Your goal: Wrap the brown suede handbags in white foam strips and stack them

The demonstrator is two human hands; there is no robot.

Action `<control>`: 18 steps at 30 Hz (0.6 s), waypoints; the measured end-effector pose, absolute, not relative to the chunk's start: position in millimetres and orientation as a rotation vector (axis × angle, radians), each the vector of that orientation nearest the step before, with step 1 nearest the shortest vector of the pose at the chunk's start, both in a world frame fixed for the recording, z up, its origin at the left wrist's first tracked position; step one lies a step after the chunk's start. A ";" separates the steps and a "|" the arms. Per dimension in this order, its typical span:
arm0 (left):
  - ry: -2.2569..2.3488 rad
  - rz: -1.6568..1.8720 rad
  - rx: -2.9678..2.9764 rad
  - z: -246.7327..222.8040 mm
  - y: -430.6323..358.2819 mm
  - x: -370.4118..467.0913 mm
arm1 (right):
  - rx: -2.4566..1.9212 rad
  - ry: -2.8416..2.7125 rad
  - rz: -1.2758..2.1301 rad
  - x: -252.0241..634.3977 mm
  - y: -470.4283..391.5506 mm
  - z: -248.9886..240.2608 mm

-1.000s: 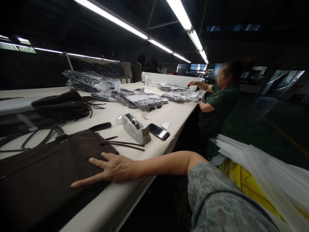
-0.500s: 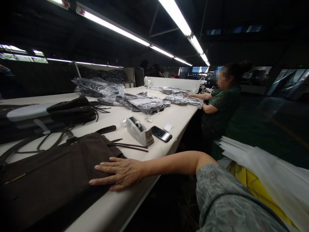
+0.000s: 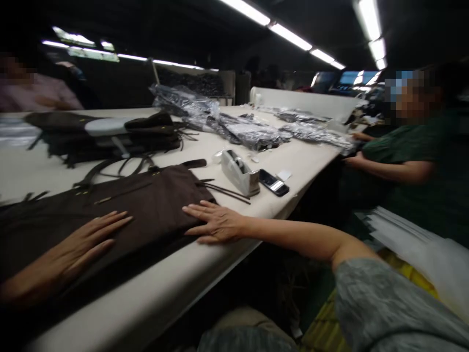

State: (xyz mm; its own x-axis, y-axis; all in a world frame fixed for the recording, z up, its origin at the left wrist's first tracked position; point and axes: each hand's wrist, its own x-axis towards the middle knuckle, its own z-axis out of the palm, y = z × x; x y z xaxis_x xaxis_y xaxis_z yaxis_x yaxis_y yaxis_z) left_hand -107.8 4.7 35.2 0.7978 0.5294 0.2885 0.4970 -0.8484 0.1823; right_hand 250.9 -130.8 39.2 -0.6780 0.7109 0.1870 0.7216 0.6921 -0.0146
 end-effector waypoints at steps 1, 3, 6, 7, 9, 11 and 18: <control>0.829 0.414 2.869 30.5 -3.4 -109.4 | -1.142 -2.703 -0.034 251.7 -130.6 36.7; 0.885 0.330 2.843 27.1 -15.4 -109.1 | -1.071 -2.669 0.070 254.2 -129.2 31.2; 0.902 0.290 2.766 32.6 -22.2 -106.1 | -1.098 -2.540 0.177 254.7 -127.8 31.9; 0.891 0.278 2.736 35.5 -23.2 -105.5 | -1.165 -2.493 0.184 252.4 -127.4 36.8; 0.866 0.252 2.686 40.5 -25.2 -105.1 | -1.361 -2.464 0.133 241.8 -124.1 53.1; 0.848 0.236 2.663 42.8 -26.8 -105.3 | -1.537 -2.540 0.003 224.3 -114.2 73.2; 0.806 0.218 2.724 37.8 -27.9 -108.4 | -1.121 -2.666 -0.244 182.0 -61.6 78.6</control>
State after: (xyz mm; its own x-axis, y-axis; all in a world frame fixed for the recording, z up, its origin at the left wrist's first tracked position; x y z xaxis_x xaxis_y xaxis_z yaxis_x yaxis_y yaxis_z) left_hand -108.4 -27.9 37.8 0.8317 0.5518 0.0616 0.5077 -0.8006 0.3182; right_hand 182.0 -61.6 78.6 -0.6775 0.6794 0.2817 0.7193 0.6921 0.0608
